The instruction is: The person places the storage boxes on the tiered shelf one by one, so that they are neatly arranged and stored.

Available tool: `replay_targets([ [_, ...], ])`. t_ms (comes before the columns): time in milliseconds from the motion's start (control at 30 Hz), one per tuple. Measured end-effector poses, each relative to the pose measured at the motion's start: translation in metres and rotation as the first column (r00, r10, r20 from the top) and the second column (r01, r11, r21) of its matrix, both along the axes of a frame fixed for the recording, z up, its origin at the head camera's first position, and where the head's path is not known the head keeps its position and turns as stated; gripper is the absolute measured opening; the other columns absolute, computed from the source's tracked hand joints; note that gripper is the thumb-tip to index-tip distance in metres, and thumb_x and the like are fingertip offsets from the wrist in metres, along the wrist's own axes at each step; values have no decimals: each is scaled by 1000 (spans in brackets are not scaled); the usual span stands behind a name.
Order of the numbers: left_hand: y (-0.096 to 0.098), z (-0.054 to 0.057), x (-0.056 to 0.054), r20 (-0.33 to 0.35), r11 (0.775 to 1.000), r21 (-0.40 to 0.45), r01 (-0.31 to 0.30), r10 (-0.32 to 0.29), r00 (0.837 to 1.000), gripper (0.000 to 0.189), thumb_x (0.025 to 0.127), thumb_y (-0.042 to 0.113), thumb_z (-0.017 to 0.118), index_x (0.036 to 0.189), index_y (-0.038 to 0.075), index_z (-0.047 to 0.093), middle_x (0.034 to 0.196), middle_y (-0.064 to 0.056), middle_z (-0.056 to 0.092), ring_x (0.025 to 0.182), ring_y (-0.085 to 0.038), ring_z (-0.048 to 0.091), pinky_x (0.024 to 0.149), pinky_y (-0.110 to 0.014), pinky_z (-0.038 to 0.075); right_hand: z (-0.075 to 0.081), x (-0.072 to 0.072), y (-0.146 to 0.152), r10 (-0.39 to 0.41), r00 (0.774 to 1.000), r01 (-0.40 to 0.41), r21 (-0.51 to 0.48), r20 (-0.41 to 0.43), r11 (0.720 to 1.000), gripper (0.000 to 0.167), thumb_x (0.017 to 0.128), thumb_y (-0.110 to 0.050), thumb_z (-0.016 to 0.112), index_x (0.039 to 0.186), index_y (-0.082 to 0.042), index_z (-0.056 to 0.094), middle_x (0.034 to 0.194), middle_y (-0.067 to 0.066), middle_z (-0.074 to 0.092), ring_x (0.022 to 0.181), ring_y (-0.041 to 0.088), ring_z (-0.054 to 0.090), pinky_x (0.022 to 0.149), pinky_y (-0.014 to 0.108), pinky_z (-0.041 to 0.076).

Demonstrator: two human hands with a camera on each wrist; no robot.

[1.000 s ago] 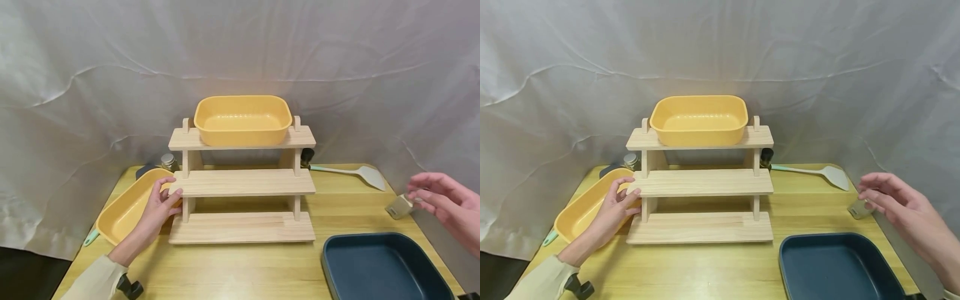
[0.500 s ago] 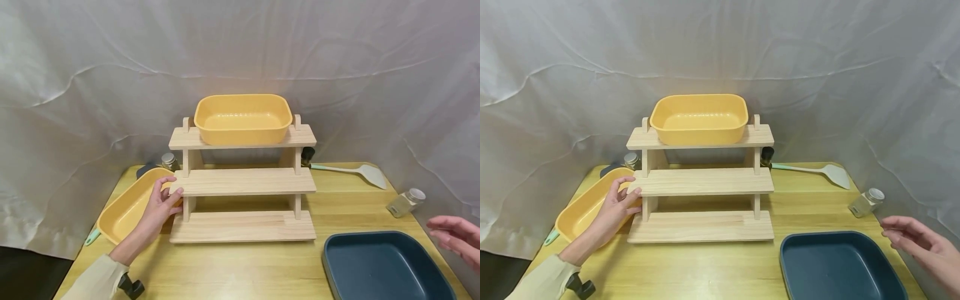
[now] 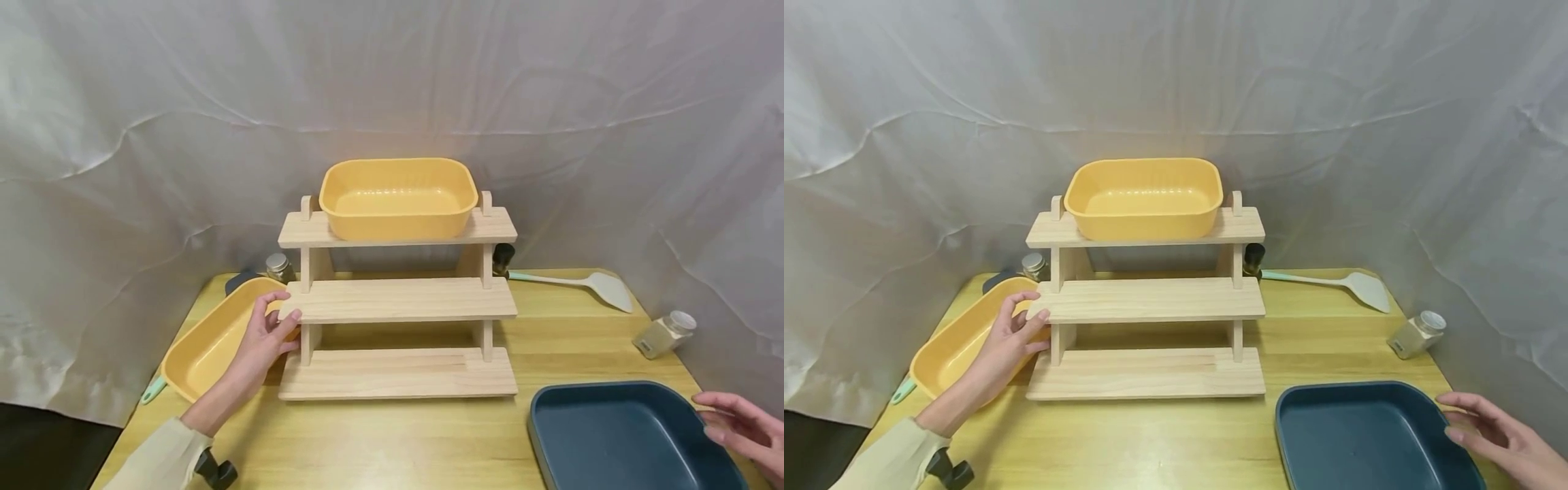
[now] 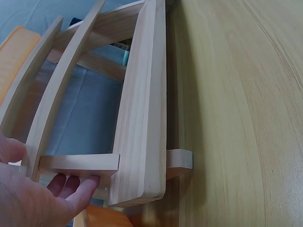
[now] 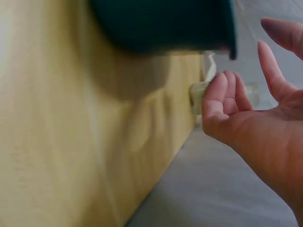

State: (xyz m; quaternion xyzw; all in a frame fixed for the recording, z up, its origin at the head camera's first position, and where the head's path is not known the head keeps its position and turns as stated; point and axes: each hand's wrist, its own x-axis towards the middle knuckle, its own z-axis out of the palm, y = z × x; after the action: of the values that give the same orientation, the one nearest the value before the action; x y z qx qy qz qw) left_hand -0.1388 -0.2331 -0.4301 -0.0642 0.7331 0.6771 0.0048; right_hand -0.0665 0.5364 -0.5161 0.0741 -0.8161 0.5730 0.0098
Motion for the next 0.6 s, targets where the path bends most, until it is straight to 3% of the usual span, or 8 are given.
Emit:
replay_targets([
  [100, 0, -1, 0, 1, 1000, -3, -3, 3, 1000, 52, 115, 25, 62, 155, 14, 31, 122, -10, 57, 118, -17, 61, 95, -42, 57, -1, 3, -3, -81, 986, 51, 199, 144, 979, 58, 108, 9, 61, 126, -46, 63, 116, -35, 57, 98, -13, 59, 70, 21, 55],
  [200, -1, -1, 0, -5, 1000, -2, -7, 7, 1000, 52, 114, 25, 62, 155, 14, 32, 120, -9, 57, 117, -17, 61, 94, -42, 58, -2, 5, 0, -59, 979, 13, 230, 193, 973, 58, 109, 7, 60, 130, -48, 60, 116, -34, 54, 95, -6, 58, 71, 24, 55],
  [267, -2, 0, 0, -11, 1000, 0, -6, 6, 1000, 53, 114, 25, 63, 155, 14, 32, 119, -9, 57, 116, -18, 62, 94, -42, 58, -3, 5, 6, 13, 980, -55, 208, 200, 977, 63, 110, 7, 57, 134, -52, 57, 115, -33, 52, 95, -2, 55, 71, 23, 53],
  [367, -2, 0, 0, -19, 1000, 0, -9, 9, 1000, 53, 114, 25, 64, 155, 14, 32, 117, -9, 56, 114, -18, 62, 92, -41, 58, -6, 2, 17, 242, 947, -246, -7, 211, 969, 71, 112, 13, 43, 145, -49, 53, 123, -22, 60, 103, 4, 61, 77, 24, 56],
  [433, -2, -1, 0, -23, 1000, -4, -6, 6, 1000, 53, 114, 25, 63, 155, 14, 32, 116, -9, 56, 113, -19, 62, 92, -41, 58, -8, -2, 22, 422, 891, -392, -186, 169, 901, 78, 110, 20, 33, 155, -42, 48, 128, -13, 64, 108, 7, 63, 81, 26, 58],
  [500, -1, -1, 0, -26, 1000, -9, 0, 0, 1000, 52, 114, 24, 63, 154, 13, 32, 116, -9, 56, 113, -19, 62, 92, -41, 58, -10, -5, 25, 543, 831, -480, -340, 117, 808, 82, 108, 26, 27, 162, -34, 44, 133, -3, 68, 112, 13, 67, 86, 31, 61],
  [533, 0, -1, 0, -27, 1000, -9, 3, -4, 1000, 52, 114, 24, 63, 154, 13, 32, 116, -9, 56, 113, -19, 62, 92, -42, 58, -11, -5, 26, 567, 819, -501, -377, 85, 779, 84, 106, 28, 26, 164, -31, 43, 132, 1, 69, 111, 17, 68, 86, 34, 62],
  [600, 1, -2, -1, -25, 1000, -10, 7, -7, 1000, 52, 114, 24, 63, 154, 13, 32, 116, -9, 56, 114, -19, 61, 94, -43, 57, -12, -4, 25, 567, 822, -508, -385, 48, 770, 88, 103, 31, 27, 165, -30, 43, 128, 4, 71, 91, 21, 70, 66, 35, 61],
])
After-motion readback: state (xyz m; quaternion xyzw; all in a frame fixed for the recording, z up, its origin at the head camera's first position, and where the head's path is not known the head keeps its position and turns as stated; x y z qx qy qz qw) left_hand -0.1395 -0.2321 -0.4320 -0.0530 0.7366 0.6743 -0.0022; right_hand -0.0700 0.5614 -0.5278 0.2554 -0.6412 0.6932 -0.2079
